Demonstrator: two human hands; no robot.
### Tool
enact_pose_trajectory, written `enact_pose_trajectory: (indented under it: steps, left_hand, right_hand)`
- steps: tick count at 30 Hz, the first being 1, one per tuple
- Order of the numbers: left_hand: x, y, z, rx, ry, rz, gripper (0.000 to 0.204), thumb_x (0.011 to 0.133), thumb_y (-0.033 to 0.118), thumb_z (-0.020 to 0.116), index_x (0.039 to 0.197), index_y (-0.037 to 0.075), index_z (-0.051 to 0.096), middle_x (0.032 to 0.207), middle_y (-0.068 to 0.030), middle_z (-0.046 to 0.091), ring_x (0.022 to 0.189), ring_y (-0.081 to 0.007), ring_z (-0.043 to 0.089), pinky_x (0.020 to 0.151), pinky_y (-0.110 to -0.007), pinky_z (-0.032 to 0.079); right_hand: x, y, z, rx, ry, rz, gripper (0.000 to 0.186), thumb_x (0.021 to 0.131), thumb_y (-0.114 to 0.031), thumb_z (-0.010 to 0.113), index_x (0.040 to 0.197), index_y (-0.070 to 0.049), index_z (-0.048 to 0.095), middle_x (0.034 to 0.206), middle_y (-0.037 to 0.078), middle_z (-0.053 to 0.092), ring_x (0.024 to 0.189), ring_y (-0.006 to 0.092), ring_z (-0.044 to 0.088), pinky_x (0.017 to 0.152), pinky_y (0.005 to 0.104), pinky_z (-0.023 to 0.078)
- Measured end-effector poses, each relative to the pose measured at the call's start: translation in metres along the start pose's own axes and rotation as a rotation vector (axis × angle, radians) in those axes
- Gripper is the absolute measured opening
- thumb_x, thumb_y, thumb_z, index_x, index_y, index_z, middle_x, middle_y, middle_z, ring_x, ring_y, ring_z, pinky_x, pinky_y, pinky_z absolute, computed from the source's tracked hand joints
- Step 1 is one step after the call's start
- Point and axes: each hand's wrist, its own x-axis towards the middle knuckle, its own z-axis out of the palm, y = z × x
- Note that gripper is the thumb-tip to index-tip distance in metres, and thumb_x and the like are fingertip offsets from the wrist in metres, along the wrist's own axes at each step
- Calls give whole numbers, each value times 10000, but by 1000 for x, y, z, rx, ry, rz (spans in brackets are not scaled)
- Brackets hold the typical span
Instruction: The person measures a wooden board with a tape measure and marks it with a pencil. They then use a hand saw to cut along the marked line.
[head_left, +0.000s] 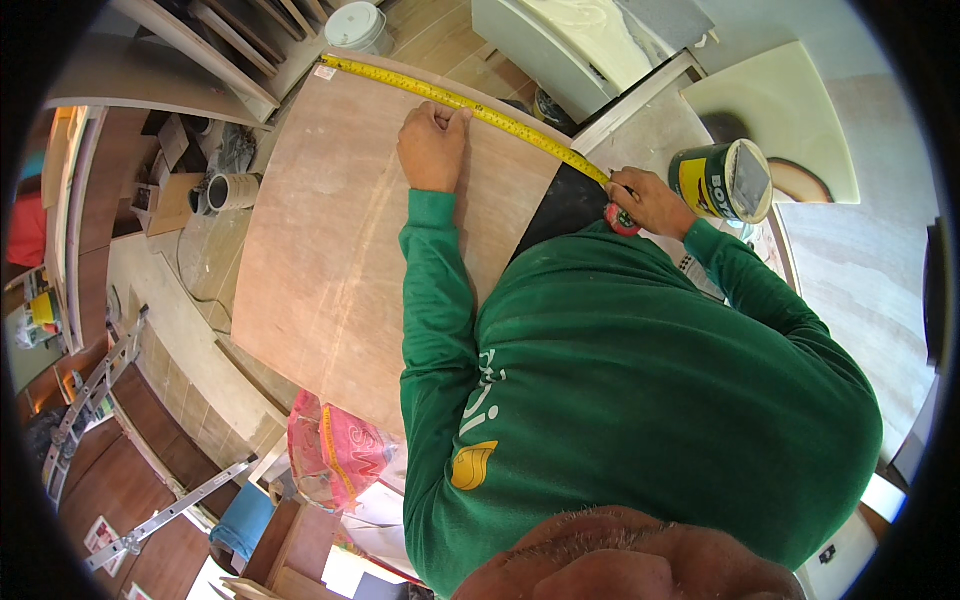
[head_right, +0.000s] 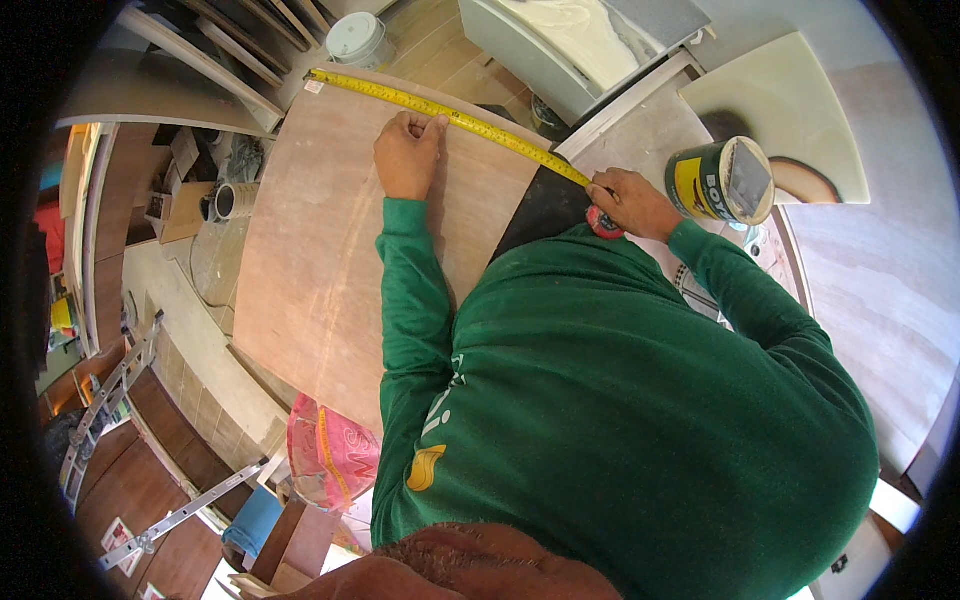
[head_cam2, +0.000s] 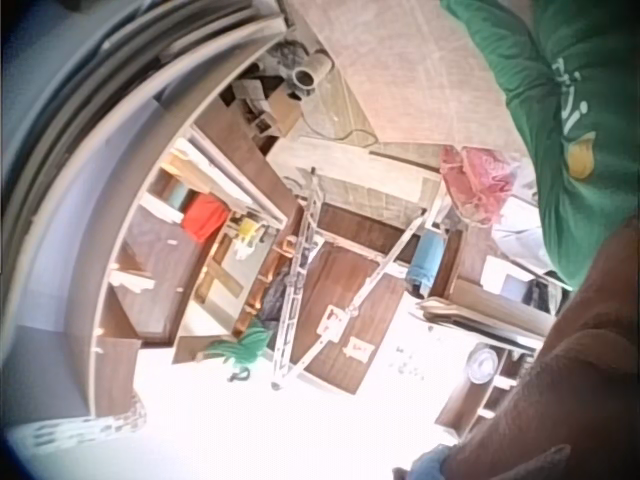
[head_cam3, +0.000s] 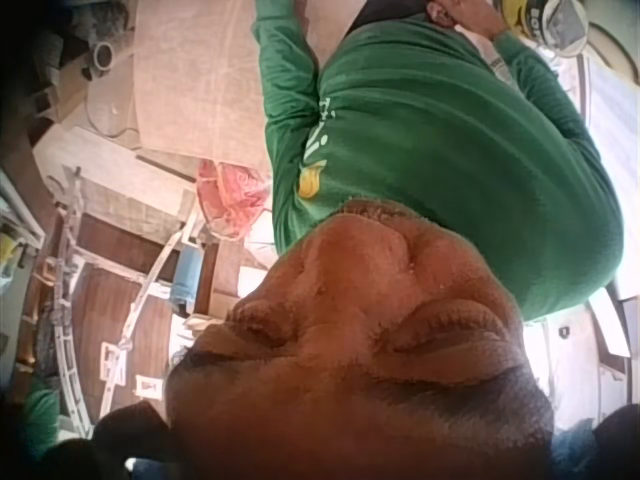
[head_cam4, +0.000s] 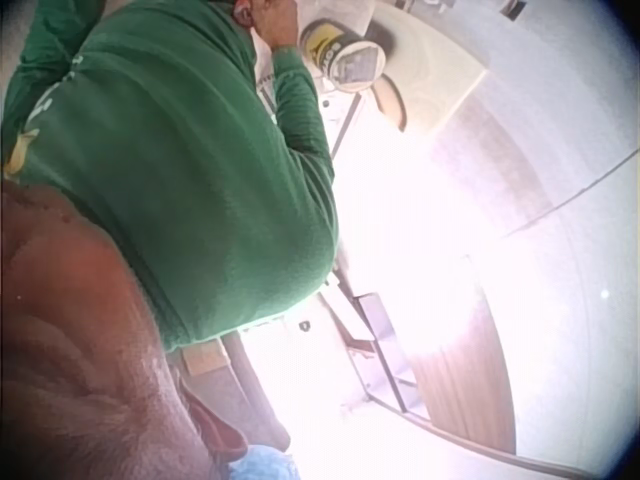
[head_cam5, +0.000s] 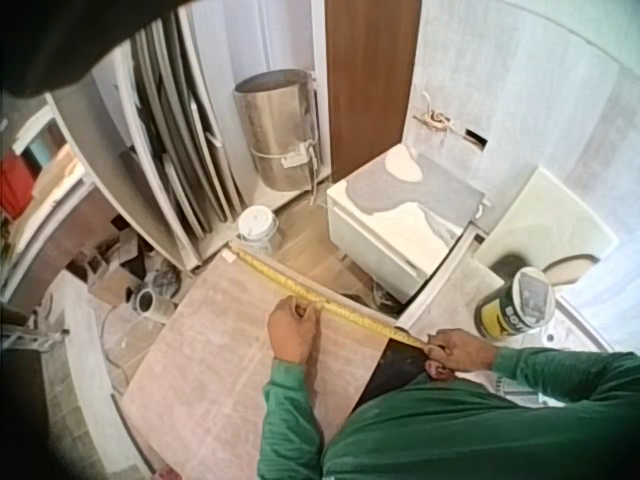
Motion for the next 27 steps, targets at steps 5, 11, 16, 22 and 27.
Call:
enact_pose_trajectory:
  steps: [5, 11, 16, 22, 27]
  left_hand:
    - [-1, 3, -1, 4, 9, -3, 334, 889, 292, 893, 863, -4, 741, 888, -181, 748, 795, -366, 734, 741, -471, 578]
    - [-2, 2, -1, -24, 14, -8, 323, 891, 288, 891, 871, -1, 749, 896, -181, 752, 796, -362, 736, 749, -471, 581]
    - [-1, -2, 1, -19, 11, -6, 322, 891, 284, 891, 878, -4, 749, 898, -180, 751, 798, -360, 736, 755, -466, 583]
    - [-2, -1, 1, -38, -2, -29, 324, 887, 282, 894, 888, -8, 750, 898, -181, 747, 798, -359, 735, 758, -464, 583]
    - [-3, 4, -2, -6, -1, -30, 331, 888, 294, 894, 893, -6, 753, 905, -182, 748, 802, -363, 736, 760, -467, 583]
  right_hand:
    - [0, -2, 0, 8, -5, 42, 436, 1114, -341, 520, 1074, 49, 713, 1050, 299, 700, 990, 491, 679, 937, 529, 539]
    - [1, 0, 2, 19, -3, 62, 436, 1110, -343, 524, 1088, 42, 728, 1066, 302, 709, 1008, 486, 690, 948, 520, 544]
    - [1, -3, 1, 23, -4, 66, 434, 1109, -344, 522, 1089, 38, 728, 1071, 298, 712, 1014, 484, 693, 950, 520, 545]
    - [0, -8, -1, 26, -13, 86, 437, 1108, -343, 524, 1091, 44, 725, 1080, 304, 710, 1021, 483, 693, 958, 514, 548]
    - [1, 0, 2, 24, -13, 63, 441, 1109, -346, 523, 1092, 47, 723, 1087, 309, 706, 1024, 485, 693, 961, 510, 548]
